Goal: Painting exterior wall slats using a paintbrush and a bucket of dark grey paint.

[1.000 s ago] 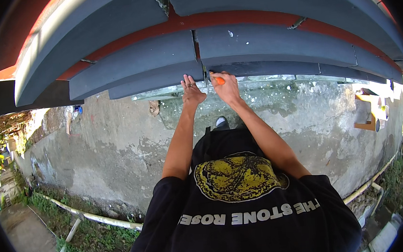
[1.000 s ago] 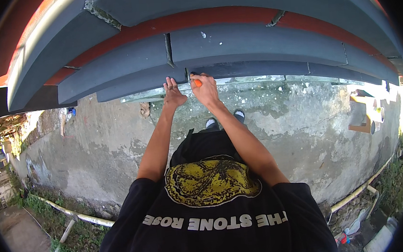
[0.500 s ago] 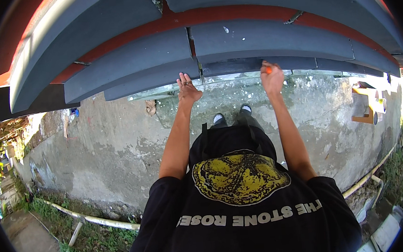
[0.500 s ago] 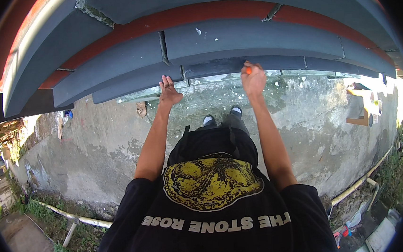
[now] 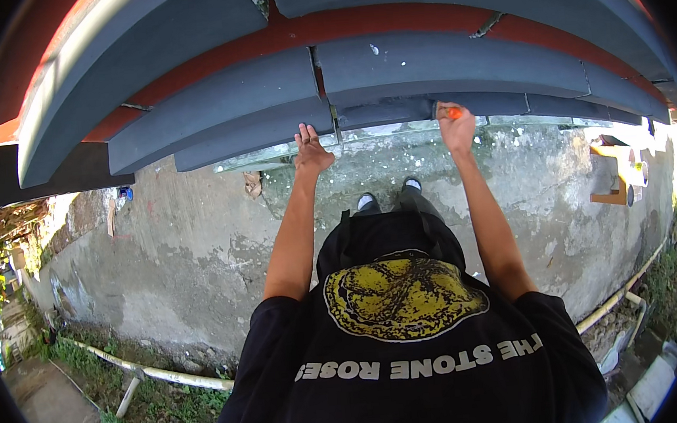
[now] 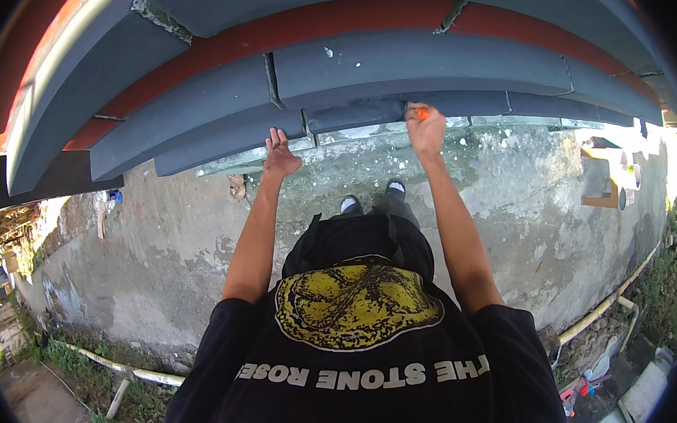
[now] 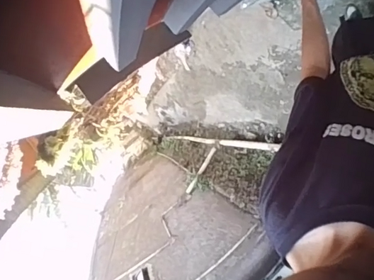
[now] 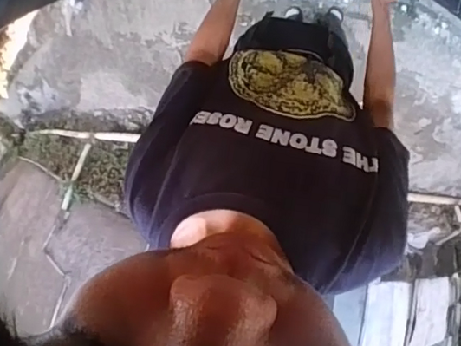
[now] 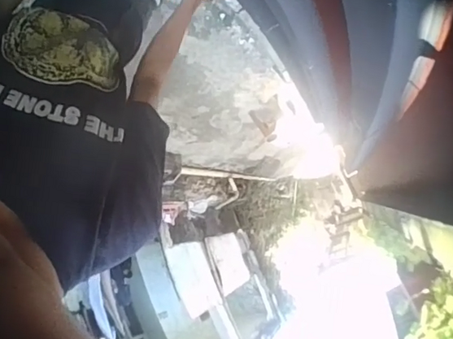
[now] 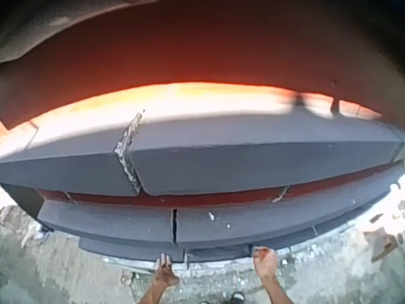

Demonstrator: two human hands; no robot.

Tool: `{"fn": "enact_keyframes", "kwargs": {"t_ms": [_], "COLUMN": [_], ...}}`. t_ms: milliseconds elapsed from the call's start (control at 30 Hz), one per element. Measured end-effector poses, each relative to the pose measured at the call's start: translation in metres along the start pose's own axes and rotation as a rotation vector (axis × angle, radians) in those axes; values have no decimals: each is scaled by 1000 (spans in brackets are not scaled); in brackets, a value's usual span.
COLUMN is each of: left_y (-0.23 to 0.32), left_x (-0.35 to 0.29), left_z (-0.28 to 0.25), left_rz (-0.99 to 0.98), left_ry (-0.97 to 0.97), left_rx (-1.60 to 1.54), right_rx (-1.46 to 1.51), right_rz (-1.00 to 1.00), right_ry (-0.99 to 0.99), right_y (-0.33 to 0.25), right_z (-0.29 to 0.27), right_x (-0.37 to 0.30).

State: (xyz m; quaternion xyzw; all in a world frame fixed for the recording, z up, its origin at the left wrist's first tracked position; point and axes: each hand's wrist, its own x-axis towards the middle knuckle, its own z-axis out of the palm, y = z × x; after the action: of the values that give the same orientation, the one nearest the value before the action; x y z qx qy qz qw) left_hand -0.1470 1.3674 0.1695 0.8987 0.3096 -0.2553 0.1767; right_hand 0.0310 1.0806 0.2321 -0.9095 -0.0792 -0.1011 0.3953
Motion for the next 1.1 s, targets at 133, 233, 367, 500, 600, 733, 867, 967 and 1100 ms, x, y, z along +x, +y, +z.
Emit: {"fn": "enact_keyframes", "kwargs": {"t_ms": [133, 233, 367, 500, 600, 733, 867, 967, 1100], "left_y": [-3, -2, -5, 3, 13, 4, -2, 2, 2], "left_x": [9, 12, 14, 5, -6, -7, 5, 7, 2], "left_z": [6, 3, 7, -1, -14, -13, 1, -2, -13], "left_rz": [-17, 28, 27, -4, -18, -18, -23, -8, 0], "left_ry": [-11, -14, -25, -5, -45, -73, -26, -39, -68], "left_rx": [35, 49, 59, 90, -10, -68, 4, 20, -21], "right_rx": [-272, -260, -106, 118, 249, 145, 167, 412, 188], "right_rz": [-65, -72, -127, -17, 50, 16, -81, 43, -25], "right_ry": [89, -32, -300, -366, -424, -282, -138, -356, -330], "right_y": [-21, -44, -108, -145, -122, -86, -113, -125, -103], "right_z": [-33, 13, 69, 96, 98, 70, 44, 64, 70], "right_x": [18, -2, -33, -39, -41, -32, -46, -66, -64]}}
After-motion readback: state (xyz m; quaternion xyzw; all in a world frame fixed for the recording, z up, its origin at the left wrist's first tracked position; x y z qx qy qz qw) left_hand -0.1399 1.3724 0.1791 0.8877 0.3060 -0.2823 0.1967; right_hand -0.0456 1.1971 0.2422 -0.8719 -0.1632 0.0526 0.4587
